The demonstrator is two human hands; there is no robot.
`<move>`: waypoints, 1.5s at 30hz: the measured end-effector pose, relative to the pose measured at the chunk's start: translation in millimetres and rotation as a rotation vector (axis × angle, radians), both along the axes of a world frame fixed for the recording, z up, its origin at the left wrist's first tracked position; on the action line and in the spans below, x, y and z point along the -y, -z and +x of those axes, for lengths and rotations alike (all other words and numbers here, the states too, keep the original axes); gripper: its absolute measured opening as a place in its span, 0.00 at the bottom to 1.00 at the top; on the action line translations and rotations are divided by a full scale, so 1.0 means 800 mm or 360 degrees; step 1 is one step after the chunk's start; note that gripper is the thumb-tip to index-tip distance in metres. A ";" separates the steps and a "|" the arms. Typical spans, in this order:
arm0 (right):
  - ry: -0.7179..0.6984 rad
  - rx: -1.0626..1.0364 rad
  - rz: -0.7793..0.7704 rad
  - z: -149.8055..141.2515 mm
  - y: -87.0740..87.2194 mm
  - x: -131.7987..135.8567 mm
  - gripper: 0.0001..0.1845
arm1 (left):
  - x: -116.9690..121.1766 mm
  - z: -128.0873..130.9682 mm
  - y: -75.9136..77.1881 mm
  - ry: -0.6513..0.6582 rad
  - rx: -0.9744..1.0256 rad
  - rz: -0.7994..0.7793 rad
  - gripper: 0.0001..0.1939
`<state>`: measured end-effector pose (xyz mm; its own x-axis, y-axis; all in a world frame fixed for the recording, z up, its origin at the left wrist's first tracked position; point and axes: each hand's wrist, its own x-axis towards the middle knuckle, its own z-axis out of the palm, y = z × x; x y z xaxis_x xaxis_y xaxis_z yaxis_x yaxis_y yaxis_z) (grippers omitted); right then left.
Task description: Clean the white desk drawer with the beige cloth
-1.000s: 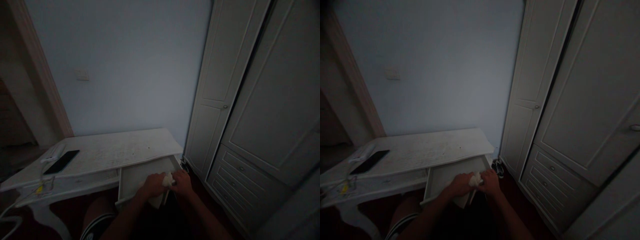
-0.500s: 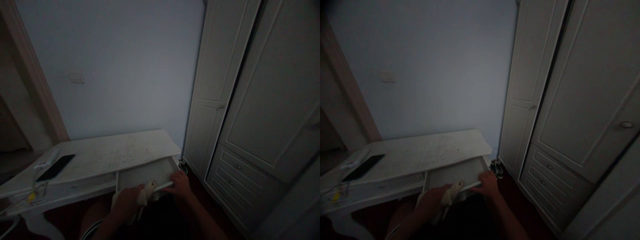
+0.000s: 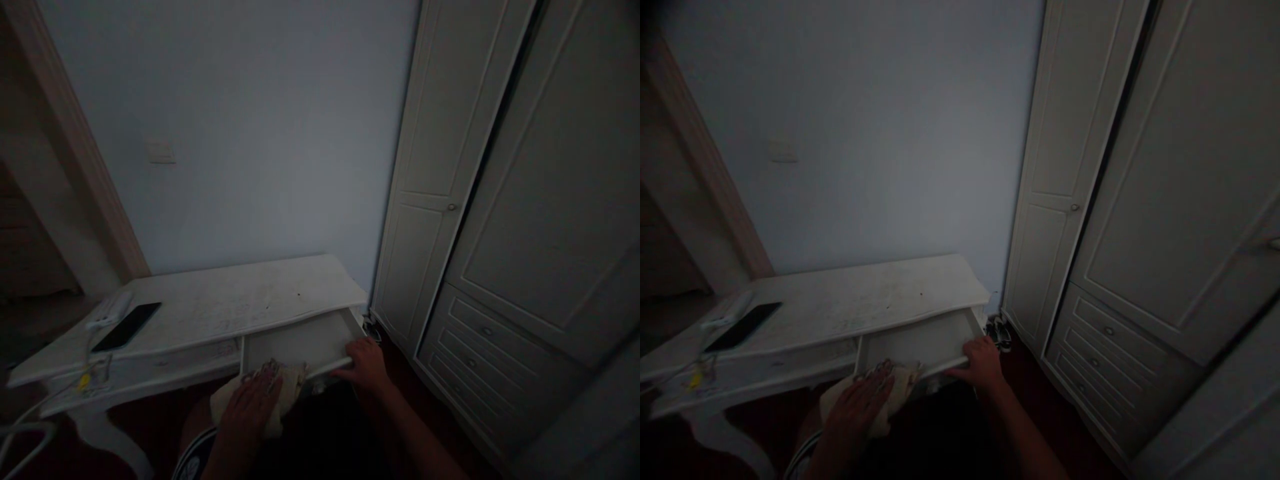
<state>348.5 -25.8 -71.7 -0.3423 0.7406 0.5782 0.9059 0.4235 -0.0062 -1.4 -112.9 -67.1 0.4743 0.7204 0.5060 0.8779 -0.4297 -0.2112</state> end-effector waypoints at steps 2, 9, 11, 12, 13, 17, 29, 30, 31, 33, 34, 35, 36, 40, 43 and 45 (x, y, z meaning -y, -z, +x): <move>-0.0003 0.0006 -0.0001 0.000 -0.001 0.000 0.36 | 0.006 -0.009 -0.001 0.0069 0.0031 0.0038 0.35; 0.0016 0.0023 -0.0013 -0.001 -0.003 0.002 0.35 | 0.024 -0.024 0.020 0.0081 -0.0012 -0.0047 0.33; 0.0019 0.0024 -0.0016 -0.001 -0.002 0.002 0.35 | 0.027 -0.011 0.027 0.0043 -0.0056 -0.0069 0.32; 0.0018 0.0027 -0.0014 -0.001 -0.002 0.002 0.35 | 0.028 -0.002 0.030 0.0037 -0.0074 -0.0075 0.31; 0.0015 0.0030 -0.0014 -0.001 -0.002 0.002 0.35 | 0.027 0.008 0.033 0.0043 -0.0087 -0.0081 0.30; 0.0016 0.0034 -0.0039 -0.001 -0.004 0.002 0.35 | 0.021 0.050 0.044 0.0097 -0.0093 -0.0112 0.27; 0.0006 -0.0008 -0.0035 -0.001 -0.001 0.001 0.38 | -0.001 0.054 0.032 -0.0044 0.0017 0.0009 0.36; 0.0008 -0.0005 -0.0039 -0.001 -0.001 0.001 0.37 | -0.004 0.055 0.017 -0.0120 0.0020 -0.0051 0.37; 0.0011 -0.0003 -0.0043 -0.001 -0.001 0.001 0.37 | -0.008 0.057 0.002 -0.0171 0.0009 -0.0159 0.39; 0.0012 0.0005 -0.0051 -0.001 -0.001 0.001 0.37 | -0.015 0.061 -0.021 -0.0204 -0.0038 -0.0424 0.38; 0.0015 0.0008 -0.0050 -0.001 -0.001 0.001 0.37 | -0.017 0.060 -0.027 -0.0194 -0.0059 -0.0532 0.37; 0.0020 0.0011 -0.0048 -0.001 -0.001 0.002 0.38 | -0.017 0.057 -0.029 -0.0167 -0.0073 -0.0603 0.36; 0.0025 0.0015 -0.0046 -0.002 -0.001 0.002 0.38 | -0.017 0.051 -0.027 -0.0138 -0.0076 -0.0625 0.35; 0.0022 0.0025 -0.0043 -0.002 -0.002 0.001 0.38 | -0.005 0.002 -0.001 -0.0159 -0.0034 -0.0387 0.36; 0.0006 0.0018 -0.0044 -0.002 -0.003 0.001 0.36 | 0.005 -0.032 0.013 -0.0144 -0.0066 -0.0203 0.38; 0.0004 0.0011 -0.0044 -0.002 -0.003 0.001 0.36 | 0.009 -0.034 0.014 -0.0161 -0.0079 -0.0144 0.37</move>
